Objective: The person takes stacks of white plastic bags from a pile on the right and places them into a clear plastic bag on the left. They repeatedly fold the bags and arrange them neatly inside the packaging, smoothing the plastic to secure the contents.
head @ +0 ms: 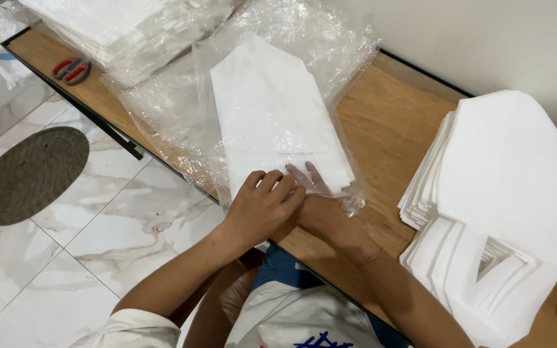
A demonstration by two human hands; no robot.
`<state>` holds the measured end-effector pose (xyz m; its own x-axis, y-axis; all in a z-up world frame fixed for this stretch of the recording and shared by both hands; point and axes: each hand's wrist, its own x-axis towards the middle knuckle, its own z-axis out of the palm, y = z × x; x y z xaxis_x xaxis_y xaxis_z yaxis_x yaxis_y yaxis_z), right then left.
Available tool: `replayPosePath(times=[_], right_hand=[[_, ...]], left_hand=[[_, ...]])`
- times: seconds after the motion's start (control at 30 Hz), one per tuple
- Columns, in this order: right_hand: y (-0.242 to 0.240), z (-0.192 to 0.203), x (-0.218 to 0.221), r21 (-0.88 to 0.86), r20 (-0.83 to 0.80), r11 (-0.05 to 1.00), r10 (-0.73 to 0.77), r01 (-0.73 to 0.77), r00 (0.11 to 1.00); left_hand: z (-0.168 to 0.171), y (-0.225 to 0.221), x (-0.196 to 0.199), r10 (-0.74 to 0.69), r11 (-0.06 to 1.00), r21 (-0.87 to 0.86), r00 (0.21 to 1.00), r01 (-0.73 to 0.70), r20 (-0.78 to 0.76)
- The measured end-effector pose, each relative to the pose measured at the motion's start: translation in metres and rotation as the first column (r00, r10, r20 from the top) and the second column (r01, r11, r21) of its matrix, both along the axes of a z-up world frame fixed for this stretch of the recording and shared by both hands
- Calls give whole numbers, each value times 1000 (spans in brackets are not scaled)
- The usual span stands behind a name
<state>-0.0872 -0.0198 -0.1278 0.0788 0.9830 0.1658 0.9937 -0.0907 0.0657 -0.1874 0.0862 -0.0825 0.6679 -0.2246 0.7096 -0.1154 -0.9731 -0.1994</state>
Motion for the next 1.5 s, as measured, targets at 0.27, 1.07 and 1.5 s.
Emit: replayPosePath(times=[0.27, 1.07, 1.5], right_hand=[[-7, -50, 28, -284, -410, 953, -221, 106, 885], [49, -80, 73, -215, 370, 965, -60, 148, 927], [70, -116, 76, -127, -128, 992, -22, 6, 992]], left_hand=[[-5, 3, -3, 18, 1000, 5, 992, -19, 124], [-72, 43, -59, 289, 929, -274, 949, -247, 127], [-92, 57, -62, 229, 907, -380, 970, -184, 78]])
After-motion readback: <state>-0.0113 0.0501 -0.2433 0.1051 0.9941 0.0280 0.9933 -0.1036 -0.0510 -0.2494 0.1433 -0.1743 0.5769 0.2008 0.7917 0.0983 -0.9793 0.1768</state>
